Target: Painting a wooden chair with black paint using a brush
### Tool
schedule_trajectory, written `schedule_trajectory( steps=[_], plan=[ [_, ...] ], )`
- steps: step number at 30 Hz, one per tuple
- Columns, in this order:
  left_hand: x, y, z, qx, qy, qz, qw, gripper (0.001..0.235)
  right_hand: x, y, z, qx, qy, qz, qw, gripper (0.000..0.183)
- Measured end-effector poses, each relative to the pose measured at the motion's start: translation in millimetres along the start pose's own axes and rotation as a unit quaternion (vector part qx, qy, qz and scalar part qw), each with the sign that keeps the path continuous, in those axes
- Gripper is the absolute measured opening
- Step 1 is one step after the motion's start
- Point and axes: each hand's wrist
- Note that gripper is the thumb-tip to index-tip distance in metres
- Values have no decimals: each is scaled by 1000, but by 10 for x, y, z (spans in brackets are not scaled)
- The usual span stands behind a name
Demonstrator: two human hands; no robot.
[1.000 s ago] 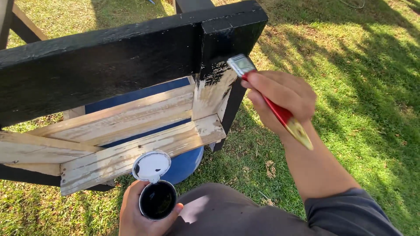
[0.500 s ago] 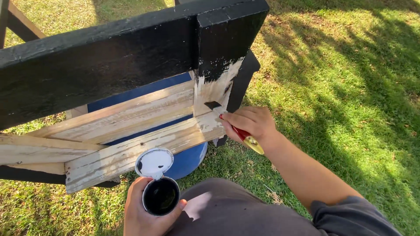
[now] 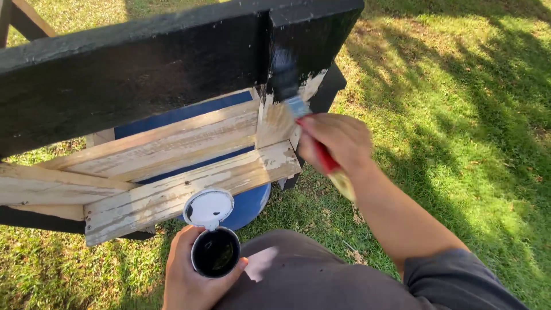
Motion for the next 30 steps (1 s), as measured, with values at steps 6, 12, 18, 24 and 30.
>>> schedule_trajectory(
  steps=[6,12,18,24,30],
  plan=[
    [-49,11,9,-36,-1,6,999,90,83,144,-78,120,279,13,953,19],
    [-67,12,4,19,0,-13,1000,87,-12,68,356,82,161,102,978,25],
    [-60,46,4,26,-1,-20,999,86,-137,153,385,-47,-45,25,998,20],
    [-87,66,-23,60,3,-24,998,85,187,153,-61,40,172,31,984,4],
    [-86,118,-1,23,-4,-21,999,87,57,262,252,169,392,70,901,36]
  ],
)
Point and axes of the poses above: each hand's wrist, its own z-axis towards the middle knuckle, its own x-axis out of the palm, y = z × x, and after that the axes turned 12 degrees about x, right-handed
